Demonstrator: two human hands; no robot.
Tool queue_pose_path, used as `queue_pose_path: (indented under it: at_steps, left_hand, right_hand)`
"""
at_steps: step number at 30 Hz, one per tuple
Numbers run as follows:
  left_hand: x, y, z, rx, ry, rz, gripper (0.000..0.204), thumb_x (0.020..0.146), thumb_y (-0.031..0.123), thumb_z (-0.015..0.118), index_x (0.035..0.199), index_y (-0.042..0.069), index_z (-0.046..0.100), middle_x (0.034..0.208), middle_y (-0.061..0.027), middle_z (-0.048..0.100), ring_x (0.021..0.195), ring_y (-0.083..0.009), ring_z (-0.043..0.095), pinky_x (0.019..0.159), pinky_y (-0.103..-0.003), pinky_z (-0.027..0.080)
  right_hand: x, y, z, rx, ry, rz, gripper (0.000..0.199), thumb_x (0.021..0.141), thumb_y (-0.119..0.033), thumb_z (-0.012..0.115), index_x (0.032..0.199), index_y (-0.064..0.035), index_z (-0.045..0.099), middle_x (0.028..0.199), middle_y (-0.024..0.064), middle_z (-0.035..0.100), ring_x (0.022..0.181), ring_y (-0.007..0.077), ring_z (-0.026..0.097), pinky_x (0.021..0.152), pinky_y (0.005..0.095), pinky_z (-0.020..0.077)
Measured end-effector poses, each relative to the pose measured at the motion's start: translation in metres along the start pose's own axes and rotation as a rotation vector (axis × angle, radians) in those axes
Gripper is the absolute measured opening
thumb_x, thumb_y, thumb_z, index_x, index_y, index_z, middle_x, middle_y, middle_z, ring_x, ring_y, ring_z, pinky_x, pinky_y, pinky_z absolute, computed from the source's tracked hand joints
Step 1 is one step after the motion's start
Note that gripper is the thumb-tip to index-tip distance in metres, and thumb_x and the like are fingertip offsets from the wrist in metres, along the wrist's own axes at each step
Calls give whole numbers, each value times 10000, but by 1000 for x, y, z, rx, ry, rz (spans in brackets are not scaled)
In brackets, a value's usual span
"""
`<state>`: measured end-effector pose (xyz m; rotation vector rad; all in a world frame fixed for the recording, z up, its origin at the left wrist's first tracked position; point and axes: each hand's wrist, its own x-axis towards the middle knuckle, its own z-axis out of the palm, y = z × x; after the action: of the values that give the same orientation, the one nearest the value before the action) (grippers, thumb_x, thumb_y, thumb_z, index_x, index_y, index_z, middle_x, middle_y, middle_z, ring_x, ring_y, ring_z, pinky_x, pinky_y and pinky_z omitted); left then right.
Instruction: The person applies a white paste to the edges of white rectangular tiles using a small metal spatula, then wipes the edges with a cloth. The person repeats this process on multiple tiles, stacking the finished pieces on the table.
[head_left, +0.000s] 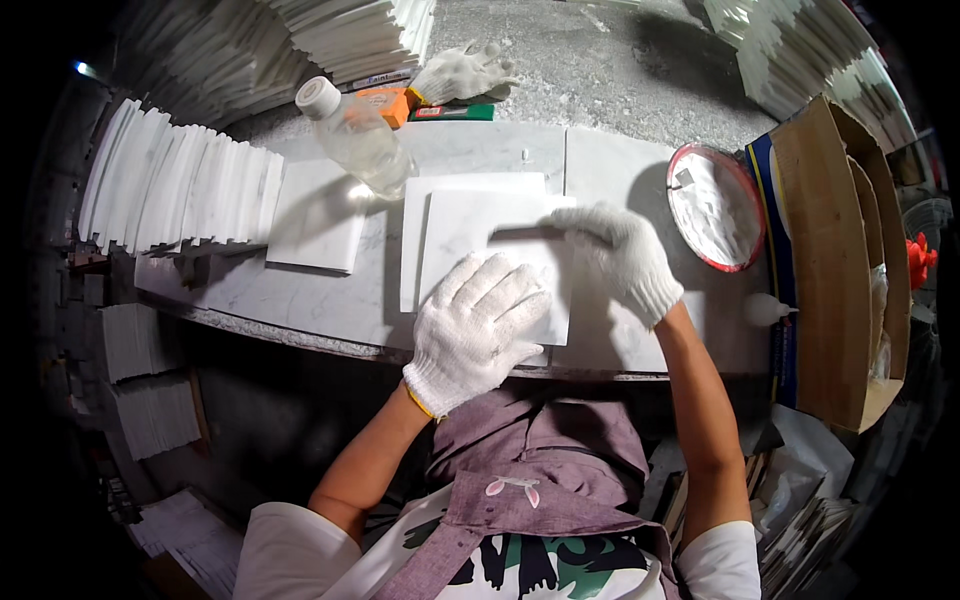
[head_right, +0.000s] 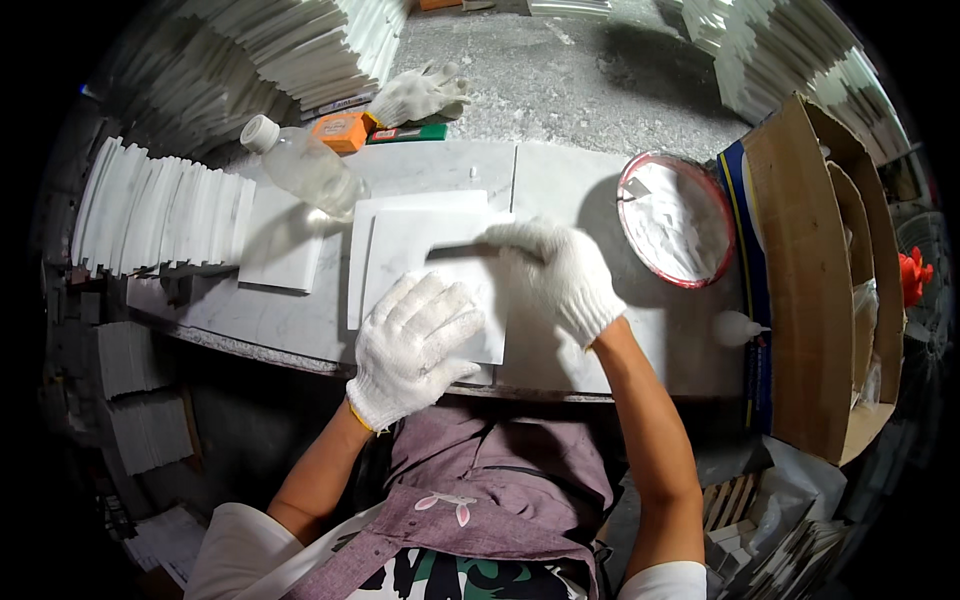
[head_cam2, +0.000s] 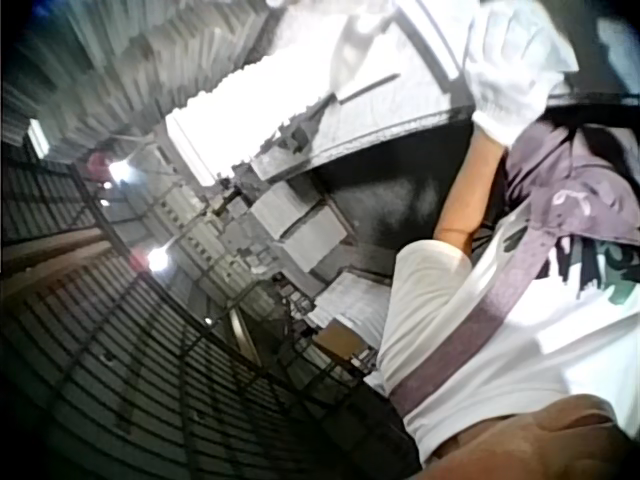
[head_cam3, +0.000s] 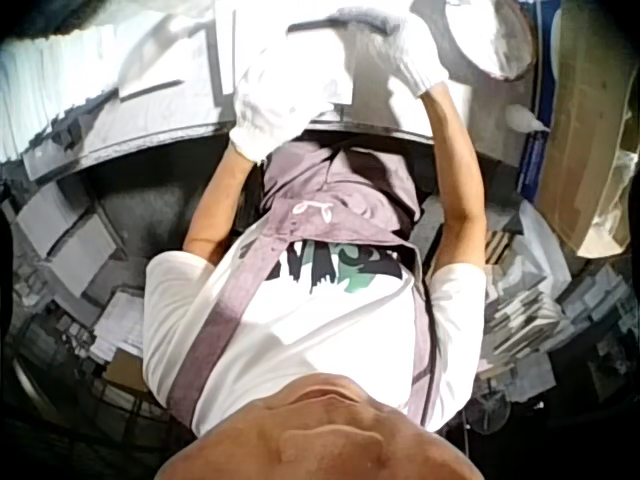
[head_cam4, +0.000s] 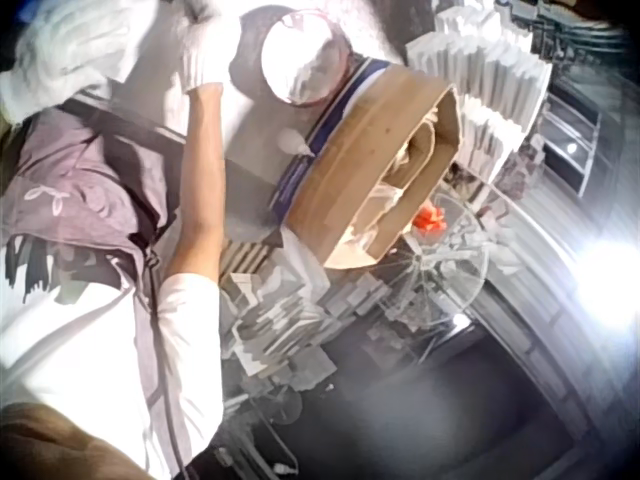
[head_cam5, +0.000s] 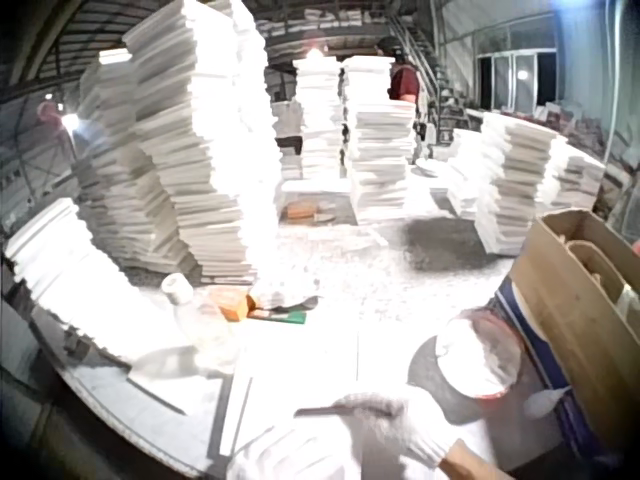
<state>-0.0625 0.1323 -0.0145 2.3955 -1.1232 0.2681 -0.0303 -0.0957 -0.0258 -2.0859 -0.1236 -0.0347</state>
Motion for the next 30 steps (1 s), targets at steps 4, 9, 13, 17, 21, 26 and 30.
queue_pose_path:
  at_steps: [4, 9, 13, 17, 21, 26, 30]
  left_hand:
    - [1, 2, -2, -2, 4, 0, 574, 618, 323, 795, 1157, 161, 687, 1274, -63, 618, 1236, -289, 530, 1087, -464, 372]
    - [-2, 0, 0, 3, -6, -8, 582, 613, 314, 797, 1165, 165, 685, 1277, -59, 618, 1241, -290, 527, 1089, -462, 371]
    - [-1, 3, -2, -1, 1, -6, 595, 608, 311, 800, 1174, 167, 683, 1277, -59, 619, 1239, -289, 528, 1090, -461, 372]
    - [-1, 1, -1, -10, 2, -2, 597, 610, 317, 798, 1176, 164, 682, 1274, -57, 621, 1235, -289, 530, 1088, -459, 377]
    - [-3, 1, 0, 13, 15, 7, 592, 616, 329, 797, 1174, 167, 683, 1266, -53, 626, 1231, -288, 532, 1089, -459, 377]
    - [-2, 2, -1, -1, 22, 1, 592, 613, 335, 799, 1169, 168, 685, 1250, -56, 634, 1226, -291, 537, 1086, -457, 380]
    - [0, 3, -4, -5, 0, 3, 592, 626, 352, 797, 1170, 150, 683, 1235, -67, 641, 1221, -303, 540, 1084, -458, 382]
  right_hand:
    - [13, 7, -6, 43, 76, 101, 211, 891, -59, 606, 1070, -69, 719, 967, 139, 721, 890, 232, 700, 801, 297, 534]
    - [-7, 5, 3, -9, 10, -7, 221, 877, -51, 624, 1075, -74, 719, 999, 135, 719, 905, 236, 699, 813, 304, 535]
    - [9, 5, 1, 100, 112, 148, 218, 895, -94, 616, 1088, -67, 711, 1018, 145, 714, 894, 254, 700, 805, 312, 537]
    - [-8, 9, 12, -3, 169, -9, 200, 896, -96, 612, 1064, -75, 718, 957, 133, 722, 866, 260, 699, 790, 329, 537]
    - [-6, 4, 10, 82, 129, 79, 198, 892, -81, 615, 1060, -54, 716, 961, 126, 729, 866, 201, 702, 785, 290, 528]
    - [-5, 8, 9, 197, 136, 193, 225, 898, -60, 623, 1107, -50, 707, 992, 114, 733, 870, 157, 690, 803, 254, 522]
    - [-31, 4, 1, 54, 69, 63, 229, 918, -78, 596, 1117, -47, 704, 941, 96, 728, 793, 138, 667, 738, 261, 526]
